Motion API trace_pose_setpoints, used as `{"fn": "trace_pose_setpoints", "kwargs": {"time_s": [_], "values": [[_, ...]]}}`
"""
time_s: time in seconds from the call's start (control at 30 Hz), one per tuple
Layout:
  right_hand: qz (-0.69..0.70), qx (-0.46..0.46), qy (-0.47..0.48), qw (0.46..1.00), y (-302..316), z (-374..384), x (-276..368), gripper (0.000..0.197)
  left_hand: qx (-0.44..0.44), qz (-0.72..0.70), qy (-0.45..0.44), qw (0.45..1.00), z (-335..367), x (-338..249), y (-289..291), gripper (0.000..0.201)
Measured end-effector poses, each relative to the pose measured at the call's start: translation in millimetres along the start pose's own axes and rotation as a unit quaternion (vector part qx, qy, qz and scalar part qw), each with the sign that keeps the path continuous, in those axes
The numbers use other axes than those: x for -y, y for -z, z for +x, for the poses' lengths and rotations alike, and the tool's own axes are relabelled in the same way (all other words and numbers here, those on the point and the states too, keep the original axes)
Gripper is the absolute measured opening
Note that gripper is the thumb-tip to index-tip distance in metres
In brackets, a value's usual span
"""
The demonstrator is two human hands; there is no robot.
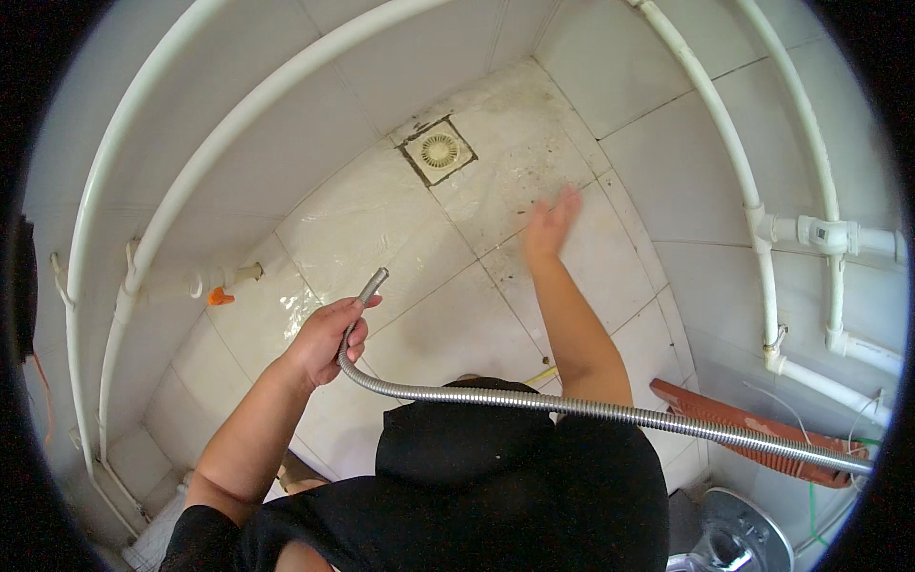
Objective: The person pours water from a basin into a sink, then uses a handheld shower hose to spray water onto the tiled floor. They move a bucket and scrub the floor with their hand while rinsing it with the hose, focusing on the area around the drain.
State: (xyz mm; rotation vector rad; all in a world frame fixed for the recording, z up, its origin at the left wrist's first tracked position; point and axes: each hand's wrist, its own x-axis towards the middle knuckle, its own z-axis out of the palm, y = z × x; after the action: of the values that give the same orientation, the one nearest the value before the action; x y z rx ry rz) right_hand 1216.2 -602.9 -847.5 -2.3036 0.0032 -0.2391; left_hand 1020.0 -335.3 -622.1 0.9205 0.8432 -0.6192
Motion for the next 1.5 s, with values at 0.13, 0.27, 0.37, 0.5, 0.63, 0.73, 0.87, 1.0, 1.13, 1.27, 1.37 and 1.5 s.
{"fn": "trace_pose_setpoints", "kwargs": {"time_s": [0.13,0.27,0.37,0.5,0.63,0.73,0.87,1.0,1.13,1.27,1.37,1.5], "values": [[-0.251,0.087,-0.056,0.962,62.0,-109.4,-20.1,0.077,-0.028,-0.016,0.034,0.999,-17.4,20.5,22.0,0.032],[-0.283,0.125,0.062,0.949,21.3,-144.7,-10.1,0.09,-0.048,-0.06,0.072,0.994,-34.5,42.9,43.0,0.031],[-0.193,0.168,0.112,0.96,-49.4,-99.3,38.7,0.085,-0.056,-0.089,0.071,0.992,-47.6,53.2,60.0,0.028],[-0.011,0.155,0.083,0.984,-109.0,-56.4,114.4,0.075,-0.082,-0.133,0.053,0.986,-63.2,60.3,76.7,0.028],[-0.072,0.284,0.321,0.901,-105.6,-123.3,161.9,0.068,-0.107,-0.167,0.034,0.98,-91.2,66.4,87.5,0.031],[-0.077,0.568,0.511,0.64,-88.9,-231.3,152.8,0.047,-0.117,-0.19,0.039,0.974,-107.7,66.0,87.1,0.032],[0.119,0.683,0.589,0.416,-76.7,-273.6,136.4,0.056,-0.146,-0.254,0.013,0.956,-128.2,67.9,88.0,0.033],[-0.02,0.644,0.559,0.521,-132.4,-231.6,158.7,0.055,-0.157,-0.292,-0.016,0.943,-138.6,67.5,91.9,0.034],[-0.278,0.433,0.516,0.685,-180.3,-133.4,168.3,0.054,-0.152,-0.308,-0.047,0.938,-137.4,65.3,96.8,0.036],[-0.297,0.424,0.473,0.713,-158.1,-83.1,210.0,0.053,-0.126,-0.313,-0.074,0.938,-132.5,59.6,106.9,0.037],[-0.041,0.482,0.592,0.644,-153.0,-121.2,210.1,0.055,-0.103,-0.304,-0.115,0.94,-128.0,57.1,109.4,0.036],[-0.007,0.624,0.593,0.509,-154.5,-252.4,213.6,0.04,-0.147,-0.349,-0.095,0.921,-124.5,50.8,99.1,0.035]]}}
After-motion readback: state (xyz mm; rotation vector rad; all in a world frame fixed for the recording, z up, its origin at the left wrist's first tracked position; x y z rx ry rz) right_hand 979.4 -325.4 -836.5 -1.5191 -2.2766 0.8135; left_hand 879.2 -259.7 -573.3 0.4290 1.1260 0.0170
